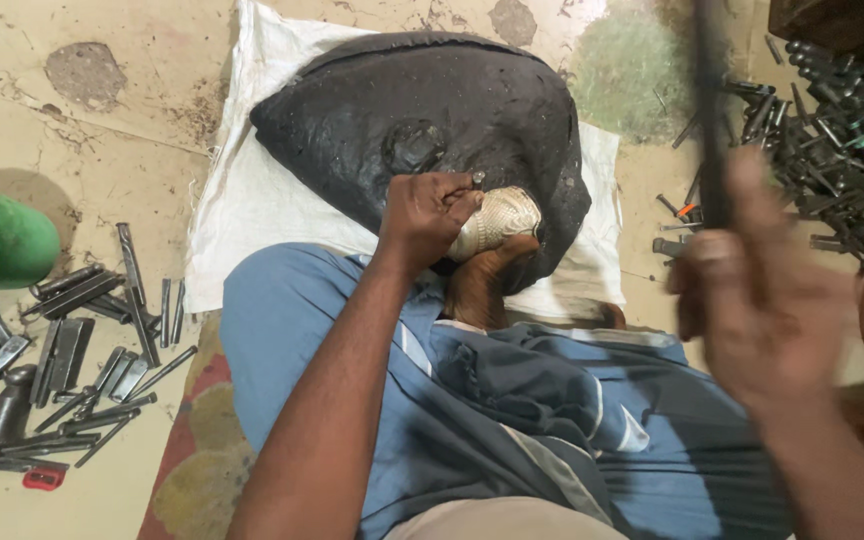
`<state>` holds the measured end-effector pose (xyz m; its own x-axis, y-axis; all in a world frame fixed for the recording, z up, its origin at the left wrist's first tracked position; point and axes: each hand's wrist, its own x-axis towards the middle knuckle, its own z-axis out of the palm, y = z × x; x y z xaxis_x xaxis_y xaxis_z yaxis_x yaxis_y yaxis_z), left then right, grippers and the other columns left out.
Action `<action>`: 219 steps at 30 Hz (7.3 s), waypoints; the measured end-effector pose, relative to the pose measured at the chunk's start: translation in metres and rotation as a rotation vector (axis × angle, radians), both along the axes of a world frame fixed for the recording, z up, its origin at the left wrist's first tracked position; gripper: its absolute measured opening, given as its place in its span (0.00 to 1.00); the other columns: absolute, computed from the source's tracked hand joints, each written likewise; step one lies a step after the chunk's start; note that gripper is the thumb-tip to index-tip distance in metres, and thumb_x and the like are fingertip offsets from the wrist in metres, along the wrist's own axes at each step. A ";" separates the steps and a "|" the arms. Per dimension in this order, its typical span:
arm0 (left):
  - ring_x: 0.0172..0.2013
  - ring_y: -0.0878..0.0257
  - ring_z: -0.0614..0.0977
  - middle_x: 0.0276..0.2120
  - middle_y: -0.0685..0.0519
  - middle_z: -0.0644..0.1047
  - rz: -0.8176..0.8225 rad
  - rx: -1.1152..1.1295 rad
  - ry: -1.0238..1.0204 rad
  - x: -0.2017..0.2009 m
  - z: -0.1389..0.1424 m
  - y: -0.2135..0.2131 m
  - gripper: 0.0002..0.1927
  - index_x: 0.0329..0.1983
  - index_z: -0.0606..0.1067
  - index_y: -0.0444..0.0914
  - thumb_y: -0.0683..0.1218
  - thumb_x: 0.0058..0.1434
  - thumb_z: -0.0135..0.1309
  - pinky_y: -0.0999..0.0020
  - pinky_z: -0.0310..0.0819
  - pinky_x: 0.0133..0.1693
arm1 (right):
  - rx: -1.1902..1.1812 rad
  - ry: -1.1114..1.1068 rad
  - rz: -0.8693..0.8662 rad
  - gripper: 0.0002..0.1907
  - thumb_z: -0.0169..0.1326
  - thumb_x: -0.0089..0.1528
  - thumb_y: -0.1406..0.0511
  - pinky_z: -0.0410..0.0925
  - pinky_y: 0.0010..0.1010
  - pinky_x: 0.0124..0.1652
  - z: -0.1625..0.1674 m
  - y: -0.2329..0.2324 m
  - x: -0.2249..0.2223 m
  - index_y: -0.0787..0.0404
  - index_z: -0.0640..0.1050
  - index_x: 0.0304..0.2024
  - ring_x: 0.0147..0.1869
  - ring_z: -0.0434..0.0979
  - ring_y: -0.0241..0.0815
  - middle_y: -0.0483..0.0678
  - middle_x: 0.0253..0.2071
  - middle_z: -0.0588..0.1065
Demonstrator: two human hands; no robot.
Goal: The person sits on the floor and uses a hammer and chisel to carve a decorative pattern into a silver-colored metal object. They repeatedly strike the chisel to create texture on the object's surface.
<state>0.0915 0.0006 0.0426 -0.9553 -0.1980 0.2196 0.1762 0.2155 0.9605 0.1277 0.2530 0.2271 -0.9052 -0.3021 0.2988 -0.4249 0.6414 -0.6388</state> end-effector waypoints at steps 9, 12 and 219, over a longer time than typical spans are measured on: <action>0.30 0.62 0.85 0.30 0.46 0.83 0.327 0.074 -0.119 0.007 -0.016 0.003 0.12 0.38 0.80 0.29 0.45 0.62 0.61 0.69 0.77 0.34 | 0.198 -0.444 -0.169 0.22 0.55 0.69 0.65 0.65 0.32 0.21 -0.046 0.005 -0.019 0.56 0.73 0.66 0.19 0.72 0.37 0.48 0.22 0.77; 0.32 0.64 0.86 0.33 0.47 0.83 0.430 0.082 -0.096 0.007 -0.033 0.004 0.11 0.42 0.79 0.30 0.43 0.62 0.61 0.70 0.79 0.35 | -0.035 -0.494 -0.171 0.12 0.56 0.67 0.68 0.66 0.28 0.26 -0.072 0.008 -0.042 0.62 0.76 0.53 0.26 0.73 0.34 0.47 0.28 0.77; 0.32 0.68 0.87 0.32 0.48 0.84 0.161 0.029 0.173 0.020 0.000 0.016 0.09 0.41 0.81 0.31 0.42 0.62 0.62 0.73 0.79 0.34 | -0.216 -0.471 -0.165 0.07 0.64 0.62 0.72 0.73 0.22 0.38 -0.144 -0.007 -0.067 0.68 0.78 0.41 0.38 0.80 0.32 0.49 0.37 0.81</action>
